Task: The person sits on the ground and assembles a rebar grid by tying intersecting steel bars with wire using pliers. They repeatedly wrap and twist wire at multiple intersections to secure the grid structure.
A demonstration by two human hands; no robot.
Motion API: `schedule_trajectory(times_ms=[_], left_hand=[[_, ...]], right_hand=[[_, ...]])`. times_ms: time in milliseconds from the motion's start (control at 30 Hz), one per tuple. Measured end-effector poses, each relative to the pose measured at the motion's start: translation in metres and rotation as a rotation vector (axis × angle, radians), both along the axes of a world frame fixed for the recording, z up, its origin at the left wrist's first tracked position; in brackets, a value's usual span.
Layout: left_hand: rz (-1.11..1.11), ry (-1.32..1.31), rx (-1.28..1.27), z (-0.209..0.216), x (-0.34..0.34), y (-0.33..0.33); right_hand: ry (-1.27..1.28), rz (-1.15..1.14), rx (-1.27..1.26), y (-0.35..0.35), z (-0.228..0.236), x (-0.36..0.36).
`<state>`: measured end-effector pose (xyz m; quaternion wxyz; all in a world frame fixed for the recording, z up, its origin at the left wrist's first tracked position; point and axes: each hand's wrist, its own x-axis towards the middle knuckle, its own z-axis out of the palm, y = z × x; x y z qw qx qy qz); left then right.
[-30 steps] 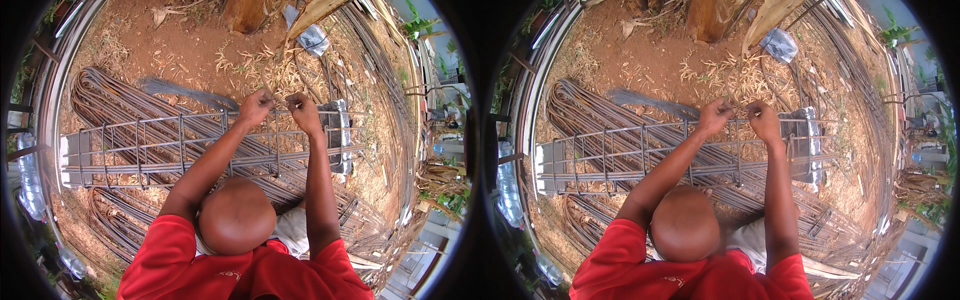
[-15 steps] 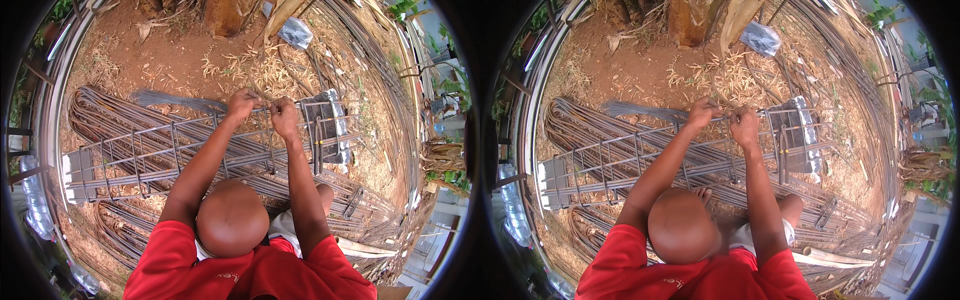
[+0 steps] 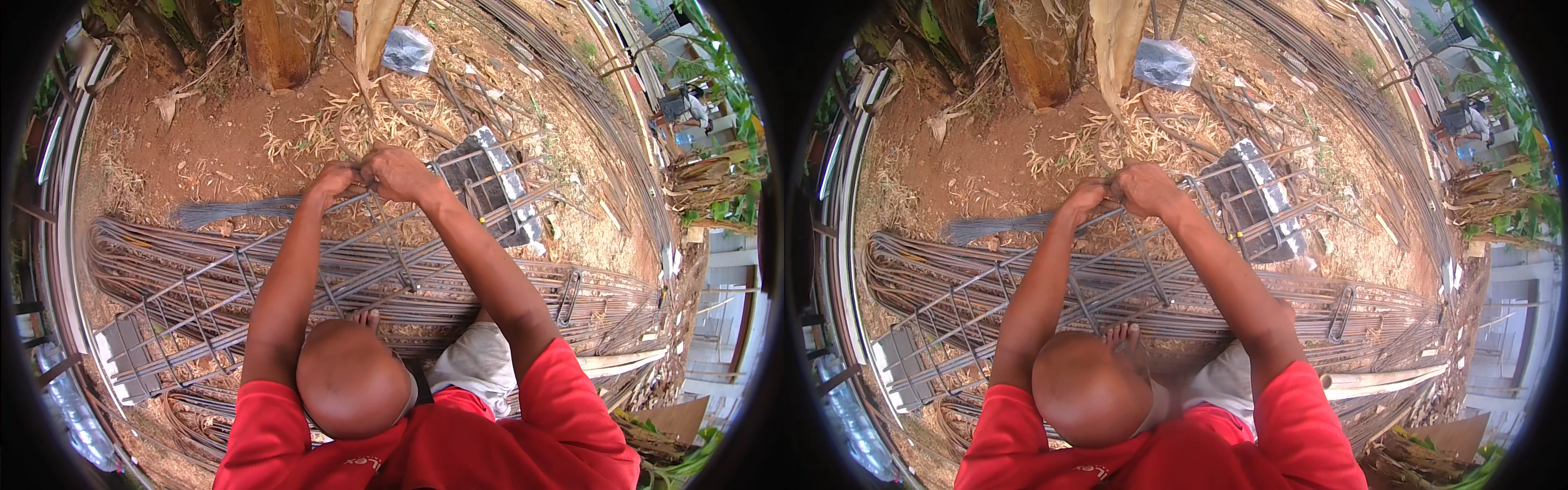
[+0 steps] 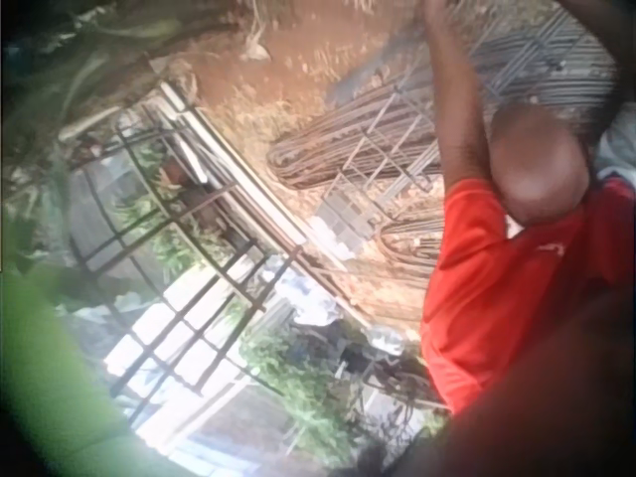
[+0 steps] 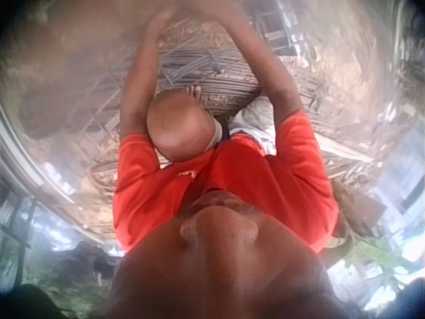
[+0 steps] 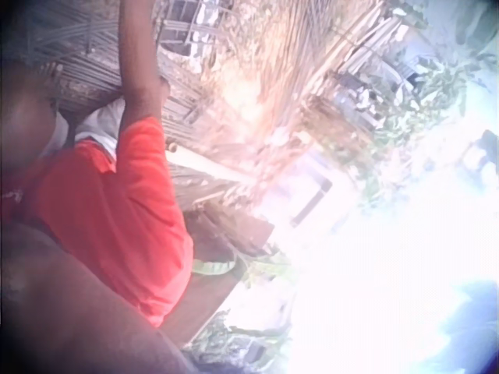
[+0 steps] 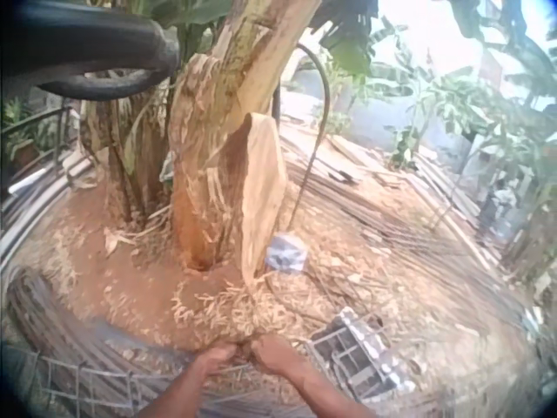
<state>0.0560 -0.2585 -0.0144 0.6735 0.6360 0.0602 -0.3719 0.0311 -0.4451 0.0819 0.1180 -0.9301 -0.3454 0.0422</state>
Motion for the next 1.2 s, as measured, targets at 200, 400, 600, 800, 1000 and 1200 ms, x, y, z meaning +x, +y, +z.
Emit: schedule_trajectory(times_ms=[200, 400, 600, 800, 1000, 1200], left_hand=[[0.063, 0.266, -0.062, -0.022, 0.011, -0.003], [-0.059, 0.241, -0.014, -0.017, 0.019, -0.001], [-0.002, 0.203, -0.062, -0.001, 0.009, -0.001], [0.159, 0.175, -0.058, 0.025, -0.006, 0.012], [0.039, -0.387, 0.532, 0.034, -0.055, 0.004], [-0.183, -0.645, 0.763, 0.042, -0.075, -0.012]], right_hand=[[0.156, -0.050, -0.455, 0.033, 0.016, 0.024], [0.143, 0.015, -0.499, 0.034, 0.017, 0.030], [0.311, -0.048, -0.531, 0.029, 0.017, 0.040], [0.464, -0.139, -0.436, 0.024, 0.014, 0.045], [0.408, -0.314, -0.310, 0.006, -0.014, 0.024], [0.326, -0.593, -0.195, 0.018, -0.026, 0.005]])
